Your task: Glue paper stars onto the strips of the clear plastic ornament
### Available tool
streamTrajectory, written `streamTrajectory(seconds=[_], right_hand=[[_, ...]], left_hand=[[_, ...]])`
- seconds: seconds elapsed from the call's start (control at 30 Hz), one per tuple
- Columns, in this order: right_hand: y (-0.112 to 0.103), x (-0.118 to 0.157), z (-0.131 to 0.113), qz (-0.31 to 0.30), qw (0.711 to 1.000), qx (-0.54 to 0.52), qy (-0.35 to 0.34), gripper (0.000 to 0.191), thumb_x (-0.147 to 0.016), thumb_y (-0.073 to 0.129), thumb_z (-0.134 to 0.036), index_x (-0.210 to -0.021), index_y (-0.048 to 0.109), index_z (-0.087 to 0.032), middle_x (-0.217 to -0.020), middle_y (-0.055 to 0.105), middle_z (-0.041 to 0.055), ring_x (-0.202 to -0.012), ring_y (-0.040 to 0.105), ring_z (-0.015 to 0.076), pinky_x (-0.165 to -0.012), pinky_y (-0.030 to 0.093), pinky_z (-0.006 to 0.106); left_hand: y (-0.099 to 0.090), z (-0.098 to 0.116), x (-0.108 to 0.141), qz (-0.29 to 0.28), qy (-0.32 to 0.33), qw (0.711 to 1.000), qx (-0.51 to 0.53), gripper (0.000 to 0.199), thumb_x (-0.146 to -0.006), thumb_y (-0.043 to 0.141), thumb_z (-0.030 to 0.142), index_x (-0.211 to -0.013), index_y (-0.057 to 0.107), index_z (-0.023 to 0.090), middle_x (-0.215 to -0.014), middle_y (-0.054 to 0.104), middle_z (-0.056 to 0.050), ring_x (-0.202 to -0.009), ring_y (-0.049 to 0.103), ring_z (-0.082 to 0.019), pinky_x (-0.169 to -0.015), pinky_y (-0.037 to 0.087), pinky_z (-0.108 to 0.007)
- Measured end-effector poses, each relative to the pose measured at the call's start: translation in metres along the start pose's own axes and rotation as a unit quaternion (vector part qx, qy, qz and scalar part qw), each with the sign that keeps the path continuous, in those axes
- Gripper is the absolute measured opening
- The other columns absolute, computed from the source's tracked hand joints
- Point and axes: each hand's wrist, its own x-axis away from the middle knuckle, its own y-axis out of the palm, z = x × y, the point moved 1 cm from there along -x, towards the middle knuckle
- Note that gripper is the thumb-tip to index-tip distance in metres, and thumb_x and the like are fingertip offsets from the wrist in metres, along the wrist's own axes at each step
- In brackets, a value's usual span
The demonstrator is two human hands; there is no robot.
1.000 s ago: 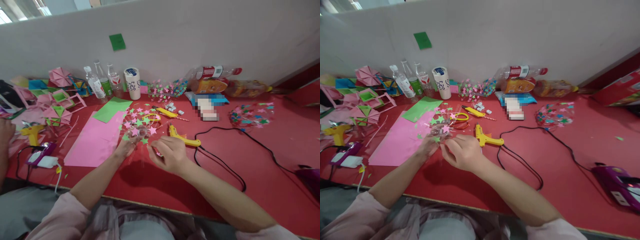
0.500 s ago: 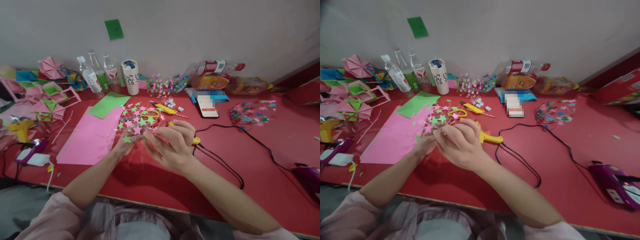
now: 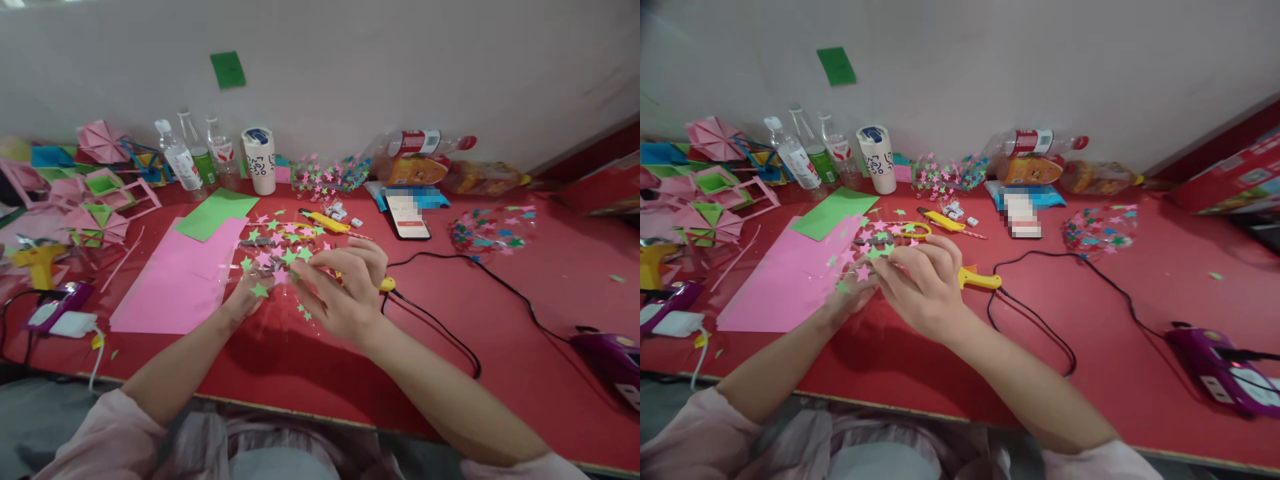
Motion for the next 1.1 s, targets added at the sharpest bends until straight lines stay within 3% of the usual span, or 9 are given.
streamTrajectory(seconds=[0.13, 0.3, 0.43, 0.6, 0.83, 0.97, 1.1], right_hand=[[0.000, -0.001, -0.001, -0.010, 1.000, 0.014, -0.025, 0.025, -0.076, 0.070, -0.024, -0.099, 0.060, -0.025, -0.086, 0.056, 0.0022, -0.087, 0.050, 0.0171, -0.094, 0.039, 0.037], [-0.001, -0.003, -0.003, 0.002, 0.998, 0.043, -0.056, 0.028, -0.074, 0.071, -0.027, -0.100, 0.061, -0.024, -0.089, 0.057, 0.0034, -0.087, 0.048, 0.0175, -0.094, 0.041, 0.038], [0.000, -0.003, -0.003, 0.001, 0.998, 0.033, -0.048, 0.027, -0.074, 0.071, -0.026, -0.098, 0.061, -0.025, -0.091, 0.058, 0.0038, -0.089, 0.048, 0.0177, -0.092, 0.042, 0.039], [-0.005, -0.006, -0.001, 0.000, 0.999, 0.022, -0.030, 0.030, -0.074, 0.070, -0.026, -0.103, 0.059, -0.027, -0.098, 0.059, 0.0039, -0.092, 0.051, 0.0198, -0.090, 0.042, 0.041], [-0.021, -0.009, 0.012, 0.034, 0.997, 0.036, 0.054, 0.019, -0.081, 0.059, -0.024, -0.100, 0.059, -0.027, -0.101, 0.058, 0.0038, -0.092, 0.055, 0.0202, -0.088, 0.038, 0.042], [-0.009, 0.006, 0.019, 0.016, 0.992, 0.011, 0.126, 0.017, -0.082, 0.057, -0.020, -0.098, 0.059, -0.026, -0.099, 0.057, 0.0038, -0.094, 0.055, 0.0201, -0.085, 0.038, 0.040], [0.006, 0.020, 0.018, -0.027, 0.990, -0.019, 0.136, 0.017, -0.082, 0.055, -0.018, -0.097, 0.059, -0.025, -0.101, 0.056, 0.0039, -0.096, 0.053, 0.0198, -0.084, 0.038, 0.038]], left_hand=[[0.004, 0.008, 0.001, -0.008, 0.023, 0.998, 0.053, 0.037, -0.049, 0.080, 0.023, -0.078, 0.059, 0.021, -0.067, 0.061, 0.005, -0.067, 0.061, -0.012, -0.062, 0.047, -0.024], [0.003, 0.009, 0.000, -0.043, 0.019, 0.995, 0.089, 0.033, -0.052, 0.082, 0.018, -0.079, 0.062, 0.017, -0.066, 0.064, 0.004, -0.064, 0.062, -0.011, -0.066, 0.047, -0.024], [0.004, 0.012, 0.000, -0.066, 0.020, 0.990, 0.122, 0.039, -0.051, 0.083, 0.017, -0.085, 0.064, 0.018, -0.074, 0.068, 0.003, -0.074, 0.066, -0.014, -0.075, 0.049, -0.027], [0.006, 0.015, -0.002, -0.050, 0.019, 0.990, 0.131, 0.035, -0.050, 0.083, 0.014, -0.081, 0.066, 0.018, -0.080, 0.070, 0.001, -0.076, 0.066, -0.014, -0.077, 0.050, -0.026], [0.000, 0.013, -0.005, -0.080, 0.017, 0.987, 0.136, 0.029, -0.061, 0.076, 0.014, -0.089, 0.067, 0.016, -0.084, 0.069, -0.002, -0.075, 0.065, -0.012, -0.079, 0.050, -0.028], [-0.002, 0.016, -0.007, -0.085, 0.021, 0.984, 0.155, 0.031, -0.060, 0.076, 0.015, -0.090, 0.068, 0.015, -0.085, 0.069, -0.003, -0.072, 0.062, -0.010, -0.074, 0.049, -0.024], [-0.004, 0.019, -0.009, -0.089, 0.037, 0.984, 0.150, 0.029, -0.062, 0.075, 0.016, -0.090, 0.068, 0.016, -0.088, 0.070, -0.004, -0.072, 0.061, -0.010, -0.071, 0.049, -0.022]])
